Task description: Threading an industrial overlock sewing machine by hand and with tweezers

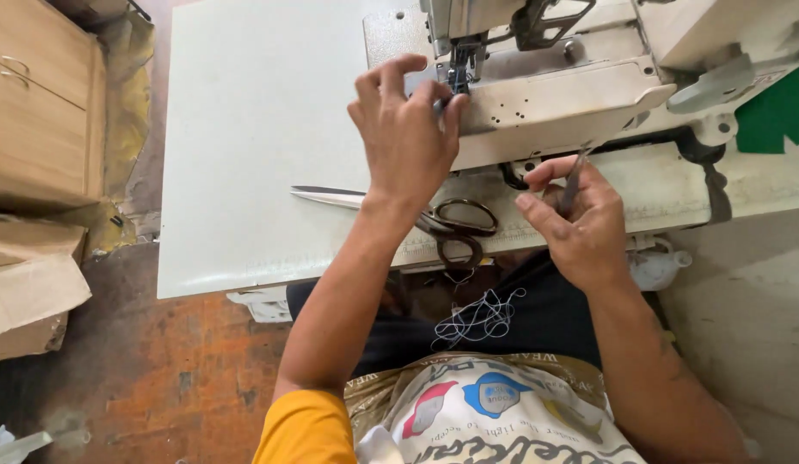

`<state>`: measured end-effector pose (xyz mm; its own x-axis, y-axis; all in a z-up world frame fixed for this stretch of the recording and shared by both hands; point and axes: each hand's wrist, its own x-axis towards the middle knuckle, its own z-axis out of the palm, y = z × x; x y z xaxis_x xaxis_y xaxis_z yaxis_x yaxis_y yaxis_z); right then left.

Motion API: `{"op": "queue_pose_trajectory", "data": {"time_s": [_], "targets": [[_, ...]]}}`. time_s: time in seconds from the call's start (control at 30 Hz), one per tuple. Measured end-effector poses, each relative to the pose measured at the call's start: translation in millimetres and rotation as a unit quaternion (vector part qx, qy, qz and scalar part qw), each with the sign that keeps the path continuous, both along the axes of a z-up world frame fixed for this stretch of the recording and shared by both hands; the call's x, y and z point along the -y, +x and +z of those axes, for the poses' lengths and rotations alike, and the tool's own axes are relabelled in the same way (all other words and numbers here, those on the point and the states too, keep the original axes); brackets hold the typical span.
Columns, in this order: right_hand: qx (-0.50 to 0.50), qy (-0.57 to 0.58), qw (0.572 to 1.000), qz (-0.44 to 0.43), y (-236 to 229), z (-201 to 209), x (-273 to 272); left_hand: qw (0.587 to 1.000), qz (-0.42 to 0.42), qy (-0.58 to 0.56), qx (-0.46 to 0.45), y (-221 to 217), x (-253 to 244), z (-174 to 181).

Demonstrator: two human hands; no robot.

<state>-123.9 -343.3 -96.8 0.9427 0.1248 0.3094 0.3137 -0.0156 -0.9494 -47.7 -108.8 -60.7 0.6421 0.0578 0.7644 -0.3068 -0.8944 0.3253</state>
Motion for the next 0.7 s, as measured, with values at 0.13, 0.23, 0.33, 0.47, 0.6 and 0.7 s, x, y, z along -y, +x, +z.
{"op": "queue_pose_trajectory", "data": {"time_s": [0.13, 0.23, 0.33, 0.47, 0.6, 0.7], "targets": [[0.006, -0.016, 0.999, -0.033, 12, 30, -13, 0.999, 0.008, 0.033, 0.030, -34, 12, 9], [-0.007, -0.113, 0.991, -0.075, 27, 53, -27, 0.995, -0.066, -0.053, -0.061, -74, 26, 21], [-0.067, -0.096, 0.993, -0.018, 42, 73, -48, 0.987, -0.105, -0.078, -0.098, -92, 28, 24], [-0.096, -0.009, 0.995, 0.020, 41, 71, -44, 0.986, -0.148, -0.062, -0.037, -55, 5, 11], [-0.233, 0.031, 0.972, -0.011, 23, 75, -33, 0.988, -0.081, 0.101, 0.088, -21, -19, 16], [-0.218, 0.066, 0.974, 0.008, 20, 67, -27, 0.969, -0.027, 0.158, 0.186, -6, -9, 21]]}}
